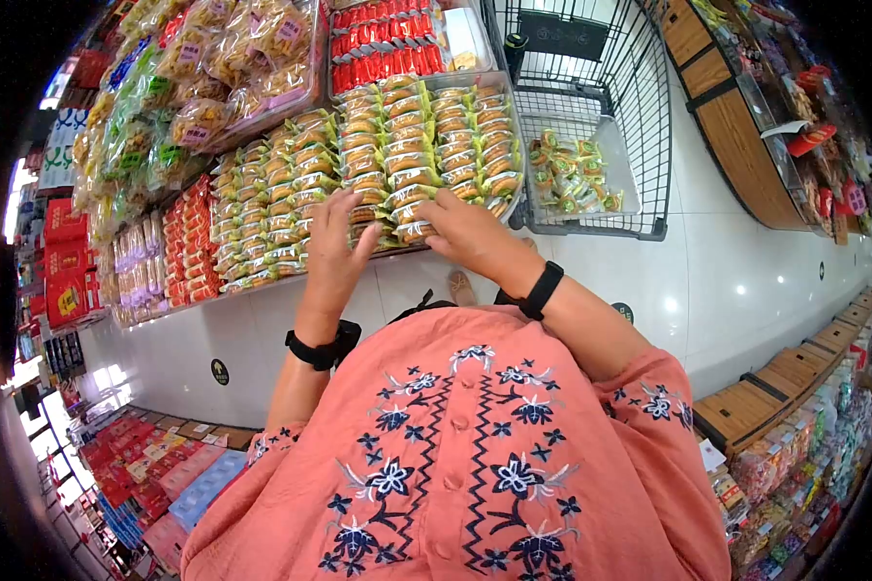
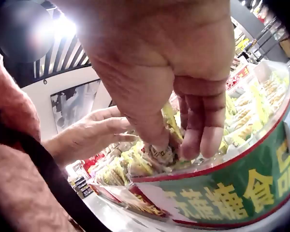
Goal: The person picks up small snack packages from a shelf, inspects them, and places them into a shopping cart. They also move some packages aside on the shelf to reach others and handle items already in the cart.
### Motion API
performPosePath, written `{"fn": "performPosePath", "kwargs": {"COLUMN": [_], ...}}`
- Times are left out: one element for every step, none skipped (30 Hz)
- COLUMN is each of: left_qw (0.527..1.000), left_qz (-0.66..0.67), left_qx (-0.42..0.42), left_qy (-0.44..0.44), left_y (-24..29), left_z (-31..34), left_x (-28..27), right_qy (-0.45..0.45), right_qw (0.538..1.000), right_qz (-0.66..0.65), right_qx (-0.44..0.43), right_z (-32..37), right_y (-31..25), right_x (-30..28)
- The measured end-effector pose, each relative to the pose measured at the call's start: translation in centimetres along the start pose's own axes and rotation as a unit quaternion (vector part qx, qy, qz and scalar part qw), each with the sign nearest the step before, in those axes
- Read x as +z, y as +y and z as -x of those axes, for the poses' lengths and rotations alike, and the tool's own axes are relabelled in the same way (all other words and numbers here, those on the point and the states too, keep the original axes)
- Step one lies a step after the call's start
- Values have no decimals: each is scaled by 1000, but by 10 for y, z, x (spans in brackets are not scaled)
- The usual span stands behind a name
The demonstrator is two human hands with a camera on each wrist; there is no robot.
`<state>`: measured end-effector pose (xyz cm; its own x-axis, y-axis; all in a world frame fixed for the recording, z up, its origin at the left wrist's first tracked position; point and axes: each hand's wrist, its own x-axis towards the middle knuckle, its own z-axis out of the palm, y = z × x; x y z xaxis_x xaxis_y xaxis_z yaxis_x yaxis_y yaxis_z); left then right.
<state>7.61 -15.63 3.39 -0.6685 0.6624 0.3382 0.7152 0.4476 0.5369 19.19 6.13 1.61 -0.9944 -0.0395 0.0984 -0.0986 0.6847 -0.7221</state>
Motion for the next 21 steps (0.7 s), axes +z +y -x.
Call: {"fn": "performPosePath", "kwargs": {"left_qw": [1000,1000,1000,1000,999,999,998,998,997,997,996,995,995,994,993,992,990,988,988,988,988], "left_qz": [4,8,7,7,6,-2,-13,-23,-34,-41,-48,-54,-56,-58,-59,-66,-74,-81,-83,-86,-88], "left_qx": [2,4,10,16,22,36,40,45,49,53,56,59,59,61,63,64,65,66,72,77,82], "left_qy": [-1,-2,-11,-20,-28,-33,-38,-43,-48,-50,-52,-53,-60,-67,-75,-87,-99,-111,-107,-104,-102], "left_y": [0,1,3,6,8,8,7,7,8,9,10,10,9,8,9,9,11,12,11,9,8], "left_z": [2,3,3,3,3,3,3,3,2,0,-1,-2,-4,-6,-7,-7,-8,-9,-11,-11,-12], "left_x": [1,2,3,4,6,11,16,20,23,25,27,28,29,30,30,30,29,29,30,31,32], "right_qy": [10,19,25,30,35,37,40,44,50,55,61,64,66,70,71,72,73,75,78,80,85], "right_qw": [1000,1000,999,999,998,998,998,998,998,997,997,997,997,997,997,997,997,997,997,996,996], "right_qz": [6,12,22,32,42,44,47,50,47,45,42,37,33,28,25,22,19,15,11,6,4], "right_qx": [2,4,1,-1,-3,1,5,9,12,13,15,18,21,24,22,21,19,24,28,33,36], "right_z": [-1,-2,-3,-4,-4,-4,-3,-3,-2,-2,-1,0,0,1,1,2,3,4,4,4,5], "right_y": [-1,-1,0,3,5,6,7,7,8,8,9,10,13,16,18,21,23,22,22,21,21], "right_x": [3,5,8,11,14,17,19,21,23,25,27,29,32,34,35,36,37,37,36,37,37]}}
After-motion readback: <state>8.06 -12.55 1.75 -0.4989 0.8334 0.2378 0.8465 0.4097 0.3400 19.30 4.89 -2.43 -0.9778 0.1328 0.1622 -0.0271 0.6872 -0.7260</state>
